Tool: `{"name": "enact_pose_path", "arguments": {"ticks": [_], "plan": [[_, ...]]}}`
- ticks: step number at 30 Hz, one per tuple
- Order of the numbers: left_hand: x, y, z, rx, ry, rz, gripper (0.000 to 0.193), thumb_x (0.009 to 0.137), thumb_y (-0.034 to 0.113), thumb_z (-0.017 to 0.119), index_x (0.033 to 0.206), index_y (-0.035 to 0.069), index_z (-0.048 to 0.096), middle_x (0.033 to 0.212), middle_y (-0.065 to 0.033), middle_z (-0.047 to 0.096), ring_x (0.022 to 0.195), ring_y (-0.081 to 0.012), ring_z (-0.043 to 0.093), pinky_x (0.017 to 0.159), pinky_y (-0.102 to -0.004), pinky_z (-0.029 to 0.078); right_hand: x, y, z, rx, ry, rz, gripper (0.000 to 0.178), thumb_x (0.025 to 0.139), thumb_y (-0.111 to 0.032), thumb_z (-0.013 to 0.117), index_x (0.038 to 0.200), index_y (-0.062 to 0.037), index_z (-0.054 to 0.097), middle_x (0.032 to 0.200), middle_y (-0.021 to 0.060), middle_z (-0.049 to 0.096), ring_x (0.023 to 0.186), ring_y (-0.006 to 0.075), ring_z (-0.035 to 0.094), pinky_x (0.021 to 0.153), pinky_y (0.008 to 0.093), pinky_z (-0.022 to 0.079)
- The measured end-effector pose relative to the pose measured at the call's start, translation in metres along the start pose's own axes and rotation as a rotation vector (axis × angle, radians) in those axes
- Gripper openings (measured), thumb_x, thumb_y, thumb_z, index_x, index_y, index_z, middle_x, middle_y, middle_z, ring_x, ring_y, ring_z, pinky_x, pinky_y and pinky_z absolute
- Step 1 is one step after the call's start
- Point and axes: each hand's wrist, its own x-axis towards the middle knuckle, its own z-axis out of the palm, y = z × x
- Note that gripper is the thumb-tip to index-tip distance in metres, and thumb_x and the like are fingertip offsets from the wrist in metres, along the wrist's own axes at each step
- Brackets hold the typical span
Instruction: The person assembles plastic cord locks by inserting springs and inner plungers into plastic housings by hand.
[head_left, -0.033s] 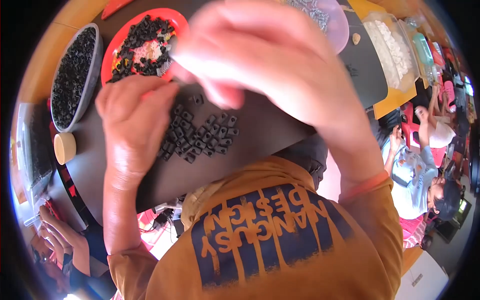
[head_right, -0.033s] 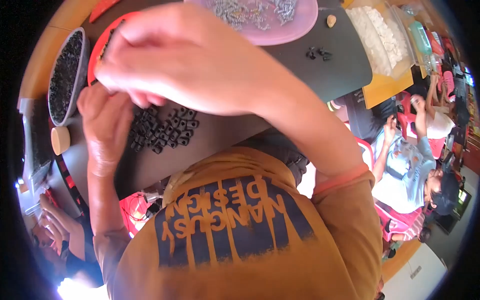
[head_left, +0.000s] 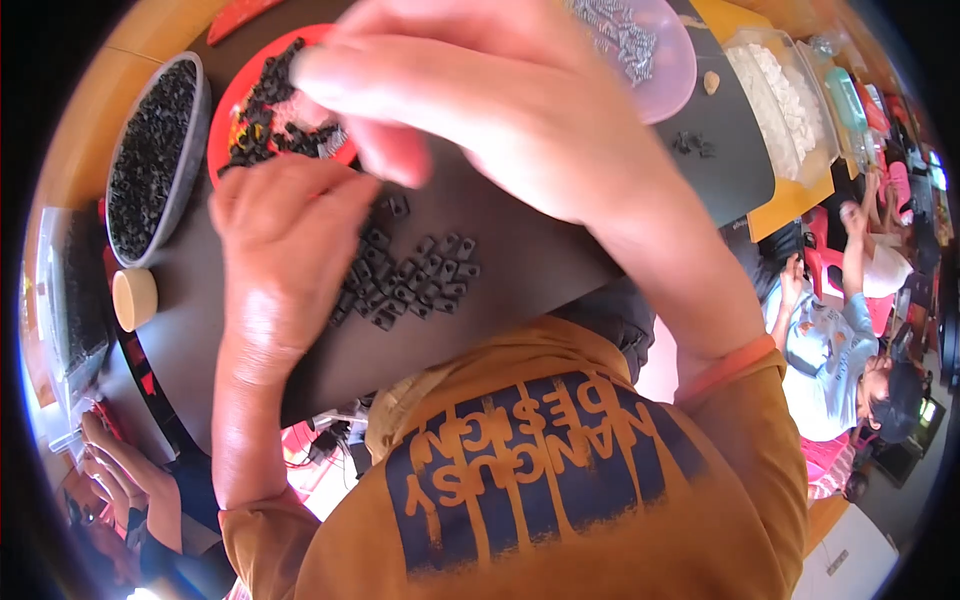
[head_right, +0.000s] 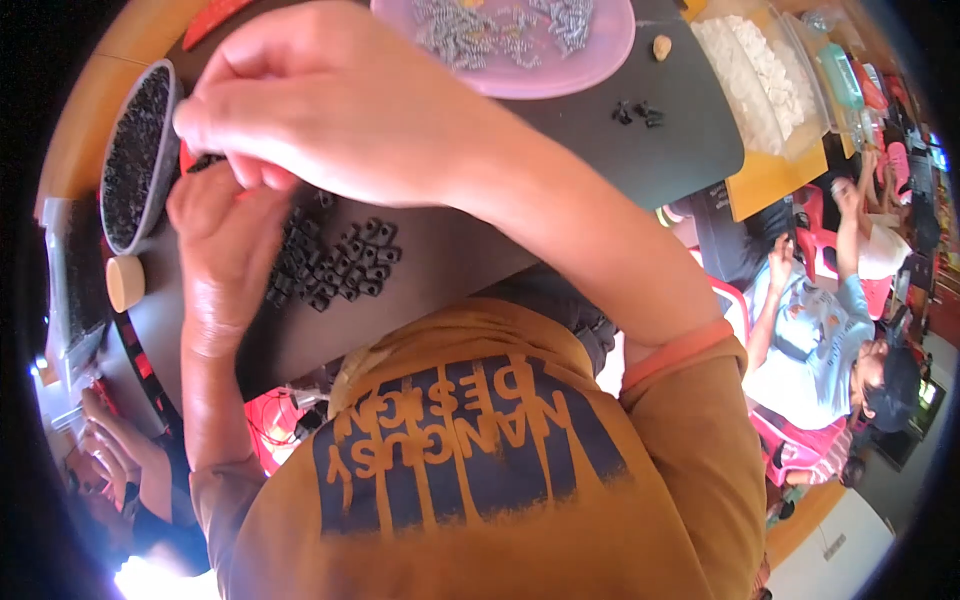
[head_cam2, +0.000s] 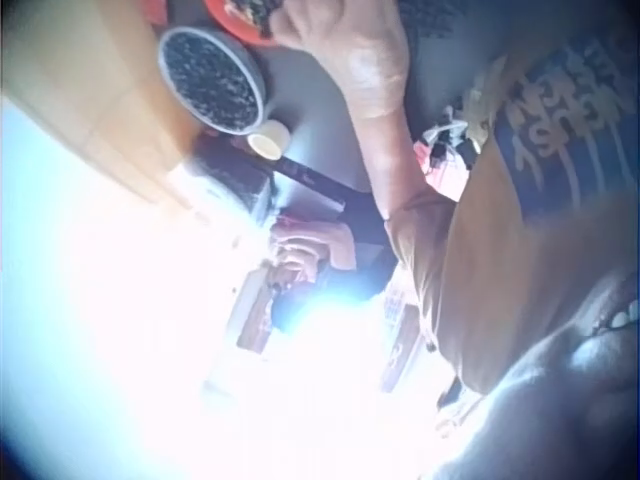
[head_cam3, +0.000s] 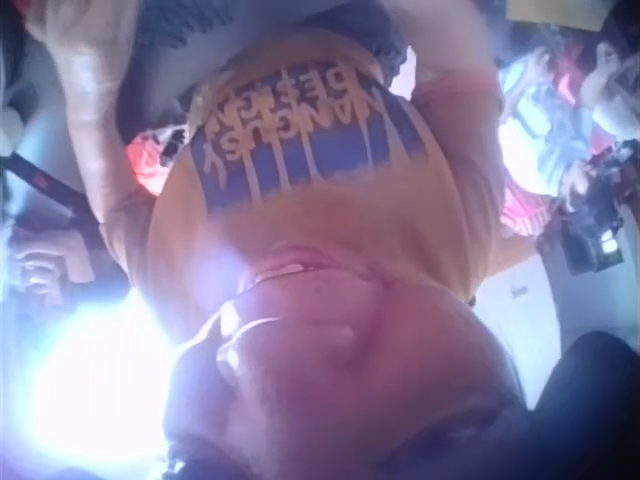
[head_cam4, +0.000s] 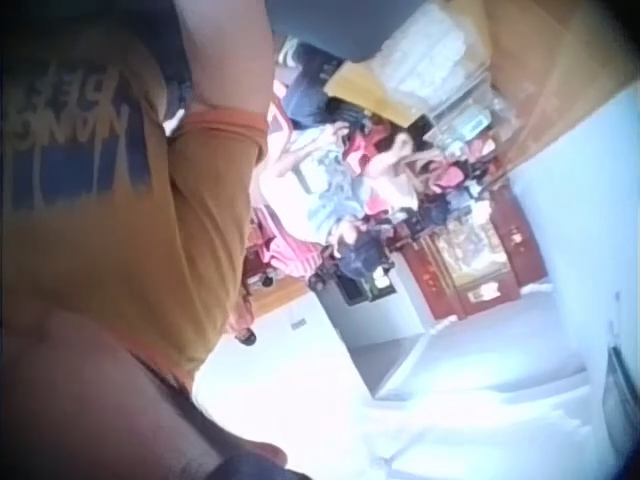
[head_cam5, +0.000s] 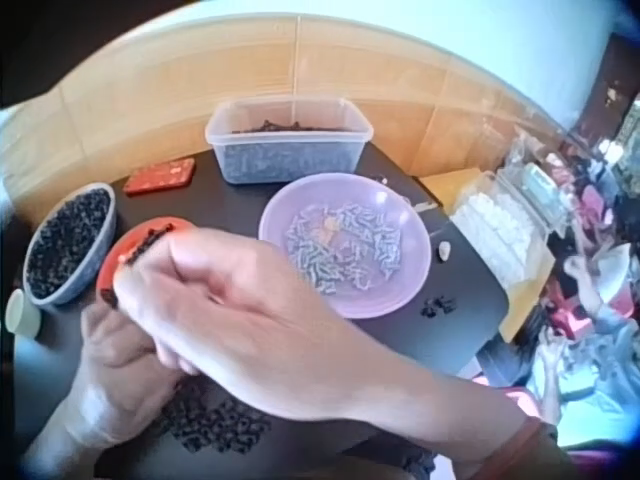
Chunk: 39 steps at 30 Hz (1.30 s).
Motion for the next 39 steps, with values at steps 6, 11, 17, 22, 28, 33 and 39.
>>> {"name": "enact_pose_path", "arguments": {"ticks": [6,11,17,22,28,33,39], "plan": [[0.015,0.007,-0.001,0.007,-0.039,-0.046,0.026,0.069,0.007,0.07,0.095,0.01,0.068,0.093,-0.0012,0.063,0.096,-0.0198,0.059,0.091,-0.0394,0.037,0.036,0.031,-0.014,-0.042,0.16,-0.145,0.021,0.099,-0.02,0.055,0.092,-0.0011,0.06,0.072,-0.0018,0.055,0.065,0.0026,0.049,0.057,0.0187,0.04],[0.012,-0.041,-0.009,0.126,-0.015,-0.174,0.019,0.077,0.006,0.068,0.096,0.01,0.068,0.094,-0.0041,0.064,0.092,-0.0226,0.059,0.087,-0.0366,0.037,0.034,0.032,-0.028,-0.169,0.28,-0.242,0.019,0.099,-0.017,0.057,0.091,0.0001,0.061,0.072,-0.0013,0.055,0.065,0.0039,0.049,0.058,0.0195,0.04],[0.031,-0.059,-0.005,0.056,-0.056,-0.161,0.016,0.081,0.005,0.065,0.096,0.008,0.068,0.095,-0.0051,0.064,0.092,-0.0245,0.059,0.088,-0.0372,0.037,0.045,0.042,-0.038,-0.829,0.16,-0.754,0.016,0.097,-0.012,0.059,0.089,0.0017,0.062,0.072,0.0013,0.057,0.065,0.0041,0.049,0.057,0.0201,0.039],[0.037,-0.071,0.017,-0.007,-0.075,-0.102,0.014,0.081,0.005,0.063,0.093,0.009,0.068,0.091,-0.0042,0.064,0.092,-0.0242,0.059,0.09,-0.0401,0.038,0.035,0.044,-0.019,-0.517,0.31,-0.04,0.015,0.095,-0.014,0.062,0.094,0.0006,0.066,0.073,-0.0003,0.06,0.066,0.0049,0.052,0.062,0.02,0.044],[0.029,-0.085,0.014,0.032,-0.092,-0.132,0.008,0.083,0.007,0.061,0.087,0.008,0.067,0.087,-0.0048,0.063,0.089,-0.0246,0.058,0.089,-0.0402,0.037,0.055,0.055,-0.044,-0.817,-0.012,-0.844,0.012,0.095,-0.009,0.06,0.089,0.0008,0.063,0.072,0.0007,0.057,0.065,0.0038,0.049,0.058,0.0209,0.04],[0.032,-0.088,0.011,-0.008,-0.105,-0.141,0.008,0.083,0.008,0.062,0.09,0.007,0.067,0.088,-0.0052,0.063,0.088,-0.0243,0.059,0.088,-0.0385,0.036,0.041,0.054,-0.027,-0.663,0.175,-0.49,0.009,0.092,-0.009,0.064,0.093,0.0002,0.064,0.074,0.0012,0.059,0.066,0.0068,0.053,0.06,0.0216,0.043],[0.027,-0.105,0.009,0.121,-0.012,-0.207,0.018,0.085,0.009,0.062,0.102,0.008,0.068,0.103,-0.0063,0.065,0.097,-0.0237,0.059,0.093,-0.038,0.035,0.035,0.045,-0.012,-0.512,0.302,-0.095,0.013,0.094,-0.011,0.063,0.095,0.0018,0.066,0.076,-0.0002,0.061,0.067,0.0048,0.054,0.061,0.0186,0.044]]}}
